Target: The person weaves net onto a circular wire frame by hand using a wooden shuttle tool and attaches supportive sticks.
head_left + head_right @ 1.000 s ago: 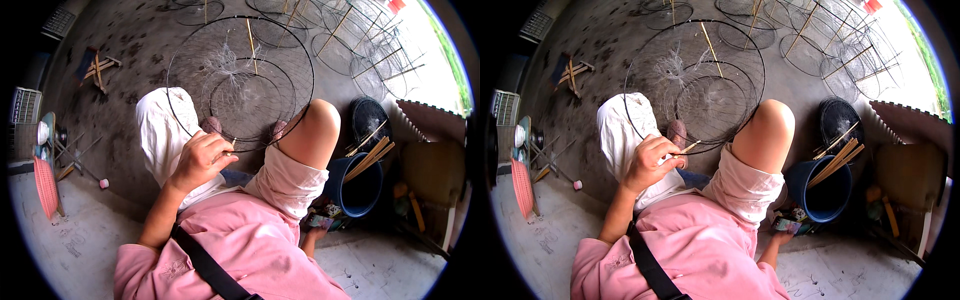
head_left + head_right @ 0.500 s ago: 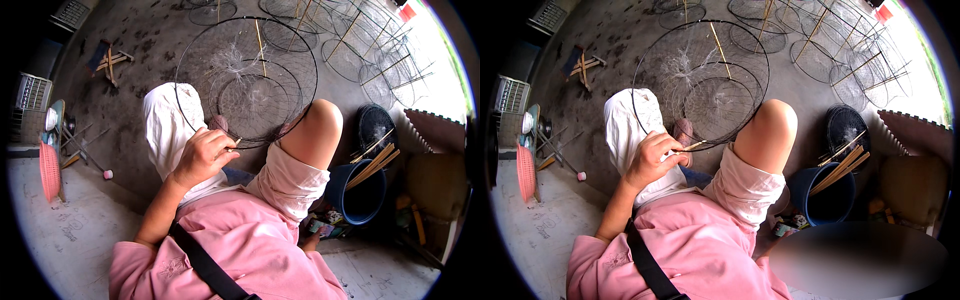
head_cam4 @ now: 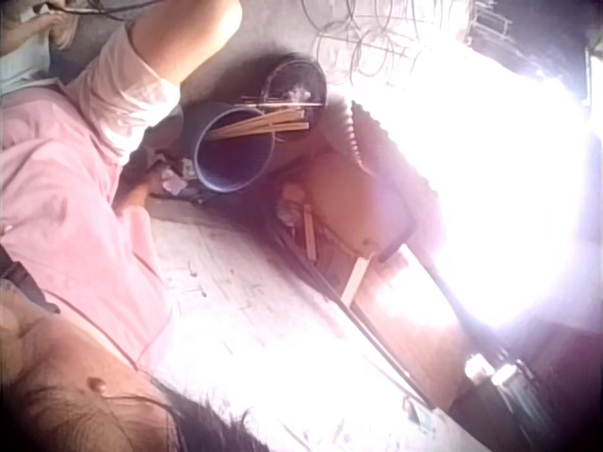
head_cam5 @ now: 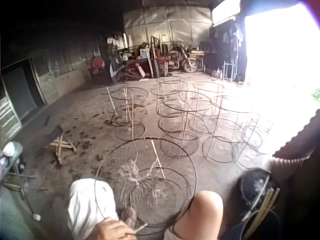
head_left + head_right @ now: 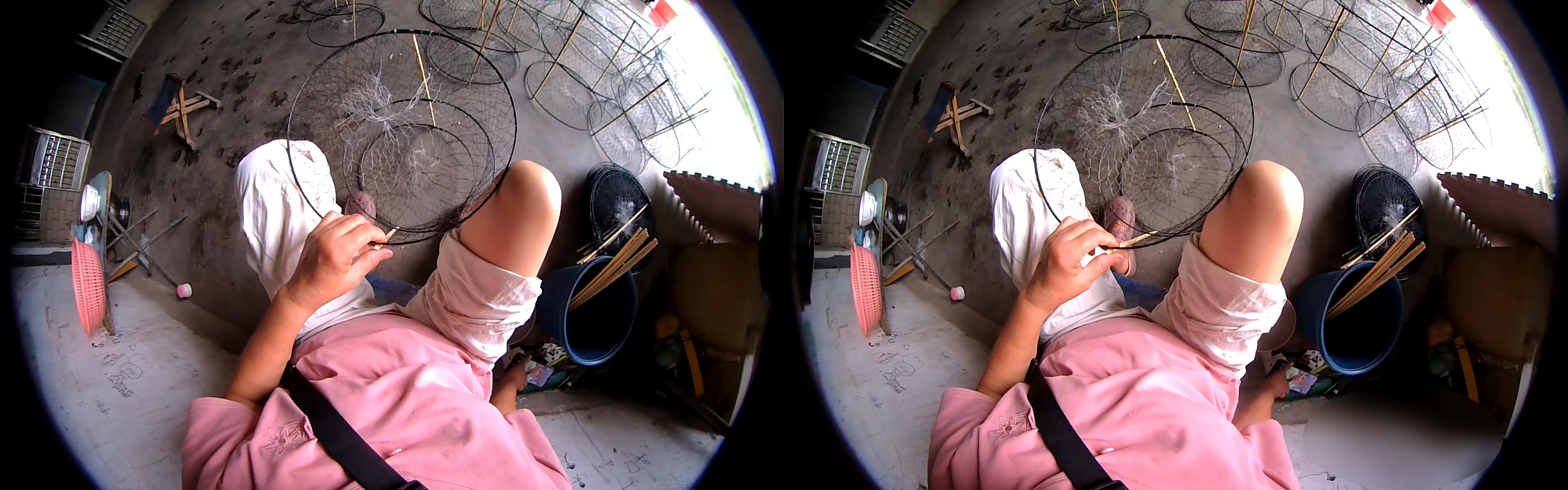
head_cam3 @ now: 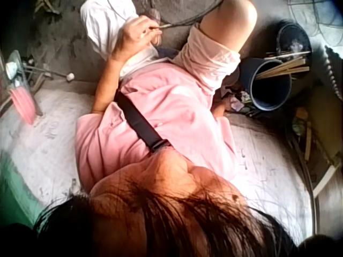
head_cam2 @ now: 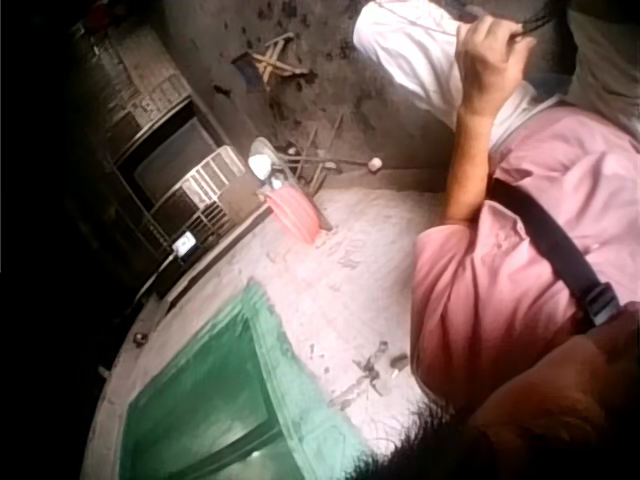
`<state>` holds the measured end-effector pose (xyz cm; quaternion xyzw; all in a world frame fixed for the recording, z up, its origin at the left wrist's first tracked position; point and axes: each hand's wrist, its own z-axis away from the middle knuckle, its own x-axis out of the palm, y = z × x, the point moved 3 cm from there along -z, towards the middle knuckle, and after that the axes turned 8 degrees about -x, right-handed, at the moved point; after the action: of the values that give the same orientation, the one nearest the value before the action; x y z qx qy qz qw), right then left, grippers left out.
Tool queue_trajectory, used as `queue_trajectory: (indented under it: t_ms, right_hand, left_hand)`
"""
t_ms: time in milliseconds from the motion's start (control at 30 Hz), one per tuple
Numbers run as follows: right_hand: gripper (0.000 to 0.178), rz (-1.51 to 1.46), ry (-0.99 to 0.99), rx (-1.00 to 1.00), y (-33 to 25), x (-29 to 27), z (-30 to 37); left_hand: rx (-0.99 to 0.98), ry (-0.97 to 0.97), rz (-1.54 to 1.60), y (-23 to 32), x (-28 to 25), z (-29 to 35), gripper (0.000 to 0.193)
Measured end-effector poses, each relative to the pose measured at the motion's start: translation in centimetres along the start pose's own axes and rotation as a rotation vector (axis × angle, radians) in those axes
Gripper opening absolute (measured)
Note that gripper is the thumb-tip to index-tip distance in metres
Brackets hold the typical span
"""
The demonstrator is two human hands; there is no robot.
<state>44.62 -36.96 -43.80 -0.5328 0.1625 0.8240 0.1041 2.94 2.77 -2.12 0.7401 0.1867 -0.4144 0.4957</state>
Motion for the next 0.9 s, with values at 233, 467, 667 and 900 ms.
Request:
queue_trajectory:
  t_ms: [233, 467, 667, 900]
  right_hand:
    - [0.08, -0.547, -0.286, -0.075, -0.2, -0.2, -0.5]
    - [0.079, -0.483, -0.199, -0.003, -0.1, -1.5, 0.1]
    - [0.078, -0.418, -0.139, 0.004, -0.4, -2.6, 1.3]
    - [0.123, -0.439, -0.029, 0.093, 0.0, -2.4, 0.7]
  left_hand:
    - [0.023, 0.023, 0.021, -0.2, 0.0, 0.0, 0.022]
    - [0.008, 0.018, 0.02, -0.4, 0.1, 0.3, 0.021]
    - [0.015, 0.023, 0.015, -0.6, 0.3, 0.2, 0.021]
    - [0.013, 0.009, 0.001, -0.5, 0.4, 0.2, 0.021]
